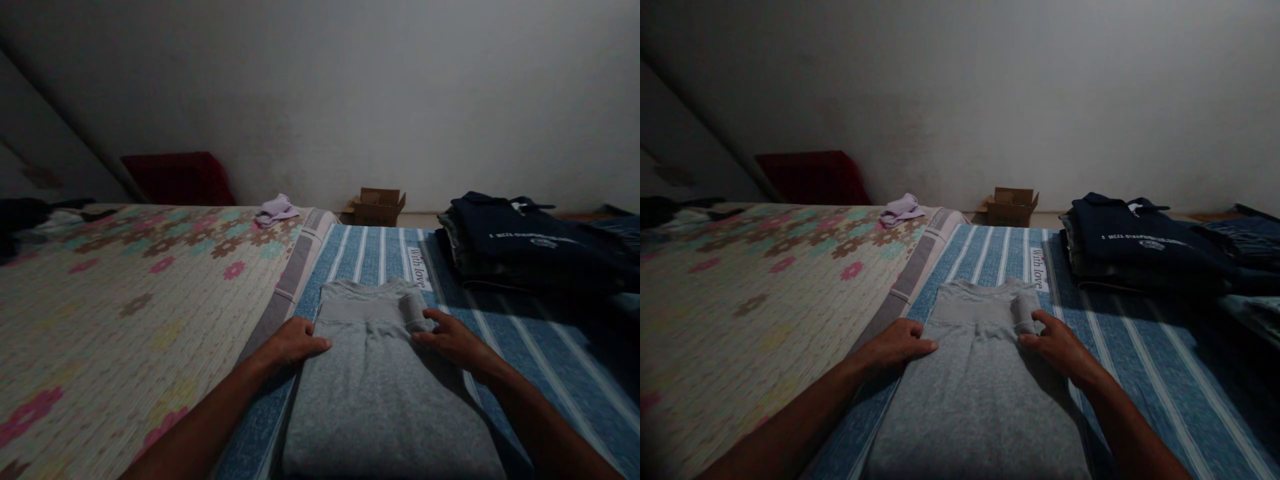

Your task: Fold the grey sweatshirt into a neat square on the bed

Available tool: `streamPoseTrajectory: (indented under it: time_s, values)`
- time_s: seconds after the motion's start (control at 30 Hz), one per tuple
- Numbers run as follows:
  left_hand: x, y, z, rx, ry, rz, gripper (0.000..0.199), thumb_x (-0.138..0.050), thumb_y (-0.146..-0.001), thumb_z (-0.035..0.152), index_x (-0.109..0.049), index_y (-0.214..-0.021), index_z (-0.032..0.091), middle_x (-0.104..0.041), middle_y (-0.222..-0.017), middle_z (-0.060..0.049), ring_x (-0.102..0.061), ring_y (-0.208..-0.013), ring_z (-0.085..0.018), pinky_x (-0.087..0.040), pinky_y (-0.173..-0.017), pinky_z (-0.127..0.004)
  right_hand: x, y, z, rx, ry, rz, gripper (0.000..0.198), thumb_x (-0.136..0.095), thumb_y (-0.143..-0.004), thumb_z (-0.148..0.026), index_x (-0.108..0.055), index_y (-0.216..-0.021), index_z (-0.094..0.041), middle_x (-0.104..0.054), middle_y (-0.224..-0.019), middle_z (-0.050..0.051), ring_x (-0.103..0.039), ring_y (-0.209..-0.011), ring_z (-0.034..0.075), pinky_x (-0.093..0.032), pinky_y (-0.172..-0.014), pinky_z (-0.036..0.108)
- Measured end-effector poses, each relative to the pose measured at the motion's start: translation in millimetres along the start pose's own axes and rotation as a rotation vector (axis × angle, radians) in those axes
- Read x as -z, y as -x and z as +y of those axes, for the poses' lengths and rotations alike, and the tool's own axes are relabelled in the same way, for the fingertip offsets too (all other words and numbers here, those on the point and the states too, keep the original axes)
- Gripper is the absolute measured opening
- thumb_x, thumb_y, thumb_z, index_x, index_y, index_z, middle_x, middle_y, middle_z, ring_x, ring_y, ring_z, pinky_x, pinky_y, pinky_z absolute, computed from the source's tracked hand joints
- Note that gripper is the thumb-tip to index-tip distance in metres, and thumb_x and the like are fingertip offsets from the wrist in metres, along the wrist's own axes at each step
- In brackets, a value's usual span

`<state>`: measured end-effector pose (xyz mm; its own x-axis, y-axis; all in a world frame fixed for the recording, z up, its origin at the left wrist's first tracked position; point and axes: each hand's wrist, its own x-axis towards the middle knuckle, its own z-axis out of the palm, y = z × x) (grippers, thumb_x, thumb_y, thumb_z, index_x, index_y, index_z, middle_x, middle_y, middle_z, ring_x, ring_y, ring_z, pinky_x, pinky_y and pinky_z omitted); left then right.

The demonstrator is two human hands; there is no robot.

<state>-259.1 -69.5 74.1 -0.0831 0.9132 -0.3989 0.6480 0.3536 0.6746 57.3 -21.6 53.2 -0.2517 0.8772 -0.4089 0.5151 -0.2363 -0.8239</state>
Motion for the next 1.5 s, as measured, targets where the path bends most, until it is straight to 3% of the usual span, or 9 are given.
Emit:
streamPoseTrajectory:
  time_s: [0.27, 0.47, 0.7, 0.83, 1.0, 1.13, 1.33, 1.4, 1.5]
  values:
    - [0, 14, 12, 0.012, 0.381, -0.068, 0.028, -0.073, -0.052, 0.029, -0.065, -0.072, 0.013, -0.064, -0.067, -0.002, -0.057, -0.060, -0.017, -0.037, -0.054, -0.025, -4, 6, -1, -0.055, -0.201, 0.011, 0.078, -0.069, -0.071, -0.036, -0.036, -0.139, -0.016, -0.061, -0.109, 0.011, -0.065, -0.084, 0.020, -0.051, -0.073, 0.030]
    - [-2, 14, 11, 0.134, 0.387, -0.094, 0.032, -0.075, -0.053, 0.035, -0.064, -0.072, 0.011, -0.059, -0.057, 0.000, -0.049, -0.047, -0.013, -0.030, -0.043, -0.023, -4, 5, -3, -0.067, -0.344, -0.050, 0.084, -0.070, -0.070, -0.033, -0.030, -0.141, -0.016, -0.060, -0.116, 0.013, -0.066, -0.084, 0.022, -0.052, -0.071, 0.032]
    - [-4, 8, 7, 0.080, 0.382, -0.103, 0.029, -0.076, -0.051, 0.026, -0.066, -0.073, 0.009, -0.068, -0.069, -0.006, -0.061, -0.060, -0.020, -0.041, -0.052, -0.026, -3, 1, -4, -0.062, -0.186, -0.018, 0.083, -0.069, -0.071, -0.030, -0.029, -0.142, -0.014, -0.063, -0.109, 0.011, -0.065, -0.083, 0.019, -0.051, -0.073, 0.029]
    - [-6, 8, 6, 0.115, 0.612, -0.180, 0.033, -0.075, -0.054, 0.023, -0.065, -0.083, 0.010, -0.070, -0.077, -0.008, -0.065, -0.066, -0.022, -0.048, -0.060, -0.030, -6, 1, -2, -0.038, -0.305, -0.010, 0.083, -0.070, -0.066, -0.024, -0.032, -0.139, -0.016, -0.066, -0.103, 0.008, -0.066, -0.079, 0.020, -0.050, -0.071, 0.031]
    - [-12, 10, 9, 0.077, 0.832, -0.254, 0.052, -0.078, -0.051, 0.016, -0.061, -0.099, 0.009, -0.071, -0.090, -0.013, -0.068, -0.077, -0.027, -0.052, -0.073, -0.039, -11, 0, -1, 0.035, -0.444, -0.047, 0.064, -0.066, -0.062, -0.020, -0.047, -0.123, -0.020, -0.067, -0.085, 0.002, -0.064, -0.068, 0.020, -0.048, -0.059, 0.031]
    - [-10, 20, 21, -0.016, 0.882, -0.197, 0.067, -0.078, -0.050, 0.011, -0.057, -0.113, 0.013, -0.069, -0.104, -0.013, -0.067, -0.087, -0.030, -0.053, -0.077, -0.041, -7, 7, -9, 0.055, -0.509, 0.000, 0.057, -0.066, -0.057, -0.018, -0.052, -0.113, -0.022, -0.067, -0.085, 0.000, -0.062, -0.064, 0.018, -0.046, -0.056, 0.029]
    - [2, 17, 37, -0.204, 0.854, -0.056, 0.067, -0.079, -0.053, 0.016, -0.057, -0.116, 0.018, -0.067, -0.112, -0.009, -0.065, -0.098, -0.028, -0.052, -0.083, -0.036, 10, 5, -26, 0.192, -0.553, 0.100, 0.053, -0.069, -0.055, -0.019, -0.056, -0.107, -0.022, -0.068, -0.089, 0.001, -0.062, -0.067, 0.017, -0.047, -0.058, 0.026]
    - [-1, 3, 33, -0.184, 0.844, -0.019, 0.065, -0.079, -0.051, 0.015, -0.057, -0.112, 0.017, -0.069, -0.108, -0.009, -0.066, -0.093, -0.027, -0.053, -0.078, -0.035, 9, -10, -25, 0.175, -0.535, 0.172, 0.060, -0.068, -0.055, -0.017, -0.053, -0.113, -0.022, -0.068, -0.087, 0.001, -0.062, -0.067, 0.018, -0.048, -0.059, 0.027]
    - [-11, -20, 21, -0.049, 0.814, 0.077, 0.059, -0.074, -0.049, 0.010, -0.058, -0.105, 0.013, -0.070, -0.099, -0.010, -0.068, -0.079, -0.025, -0.054, -0.067, -0.033, 1, -34, -18, 0.018, -0.470, 0.235, 0.069, -0.066, -0.057, -0.013, -0.048, -0.123, -0.018, -0.066, -0.081, 0.003, -0.063, -0.064, 0.019, -0.048, -0.056, 0.028]
